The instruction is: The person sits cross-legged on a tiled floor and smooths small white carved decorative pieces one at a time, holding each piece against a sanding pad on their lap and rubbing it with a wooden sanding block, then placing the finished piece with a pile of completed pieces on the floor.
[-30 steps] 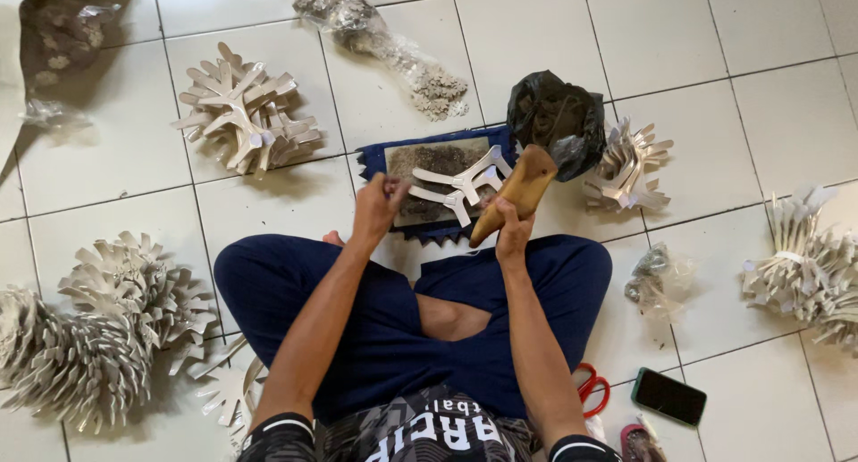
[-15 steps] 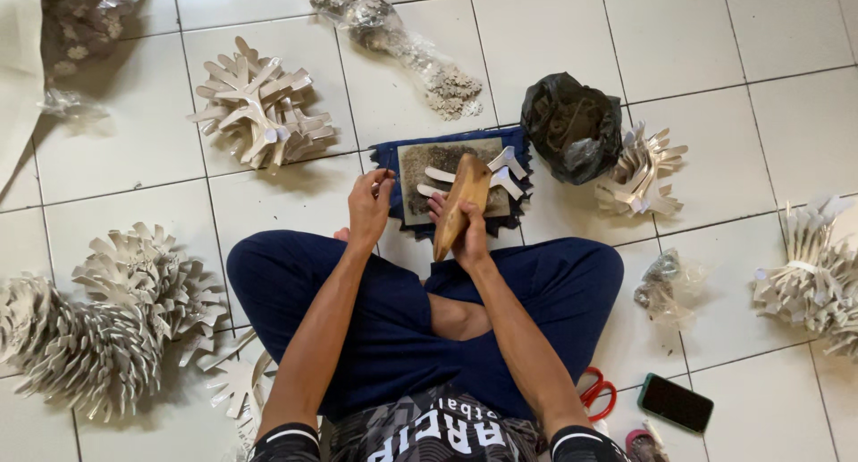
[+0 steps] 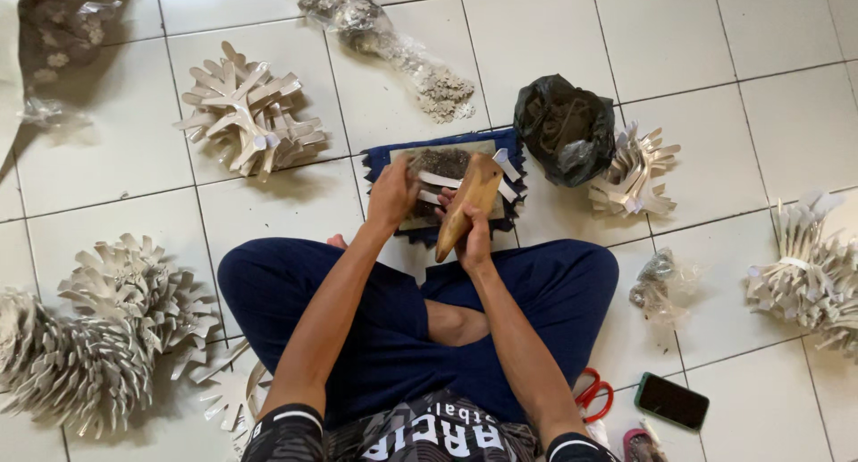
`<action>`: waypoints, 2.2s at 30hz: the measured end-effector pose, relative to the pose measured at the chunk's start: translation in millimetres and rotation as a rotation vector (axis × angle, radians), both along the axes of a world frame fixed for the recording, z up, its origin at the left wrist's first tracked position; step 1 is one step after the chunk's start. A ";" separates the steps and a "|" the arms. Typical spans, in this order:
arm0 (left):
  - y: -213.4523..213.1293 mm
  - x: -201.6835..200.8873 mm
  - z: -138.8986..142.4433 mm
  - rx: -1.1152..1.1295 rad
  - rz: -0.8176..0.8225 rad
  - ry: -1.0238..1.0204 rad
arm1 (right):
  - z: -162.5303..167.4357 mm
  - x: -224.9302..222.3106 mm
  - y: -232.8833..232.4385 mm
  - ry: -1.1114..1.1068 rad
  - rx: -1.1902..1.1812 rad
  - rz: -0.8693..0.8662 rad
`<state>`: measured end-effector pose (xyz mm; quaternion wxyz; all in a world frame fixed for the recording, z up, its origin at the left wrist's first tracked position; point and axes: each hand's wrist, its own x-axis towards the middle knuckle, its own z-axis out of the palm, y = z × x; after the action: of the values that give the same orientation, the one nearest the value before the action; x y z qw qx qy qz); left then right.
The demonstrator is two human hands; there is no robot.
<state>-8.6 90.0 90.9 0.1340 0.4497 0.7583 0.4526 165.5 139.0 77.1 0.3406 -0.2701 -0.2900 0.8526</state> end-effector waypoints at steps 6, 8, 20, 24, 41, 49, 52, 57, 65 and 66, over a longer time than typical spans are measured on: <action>13.9 1.3 -9.0 0.004 -0.182 0.278 | -4.2 -1.0 -3.9 -0.089 0.057 -0.028; 10.2 -2.0 -10.5 -0.022 -0.182 0.228 | -4.7 -1.2 -4.5 -0.093 0.078 -0.038; -31.7 1.6 -3.9 0.033 0.093 -0.141 | -0.5 -1.2 -5.4 0.044 -0.036 0.085; -47.7 1.8 -7.3 0.016 0.203 -0.268 | -1.4 -1.7 -8.1 -0.009 -0.016 0.089; -40.5 4.1 -18.9 0.193 0.123 -0.495 | -1.8 -2.9 -3.4 0.053 -0.091 0.077; -46.5 -5.0 -13.1 0.215 0.297 -0.416 | -7.2 -18.3 4.2 0.123 -0.108 0.159; -42.6 -2.4 -14.4 0.249 0.217 -0.623 | -8.4 -18.5 4.1 0.143 -0.108 0.175; -36.7 1.5 -21.2 0.284 0.128 -0.785 | -12.1 -5.9 -2.0 0.170 -0.153 0.129; -31.9 2.6 -22.2 0.298 0.043 -0.900 | -15.1 8.7 -11.0 0.166 -0.178 0.089; -32.3 2.7 -21.5 0.297 0.033 -0.879 | -15.0 10.4 -12.0 0.175 -0.189 0.088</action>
<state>-5.9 57.7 69.4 0.3698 0.2175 0.5634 0.7060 175.9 127.0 62.1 0.2999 -0.2125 -0.1891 0.9106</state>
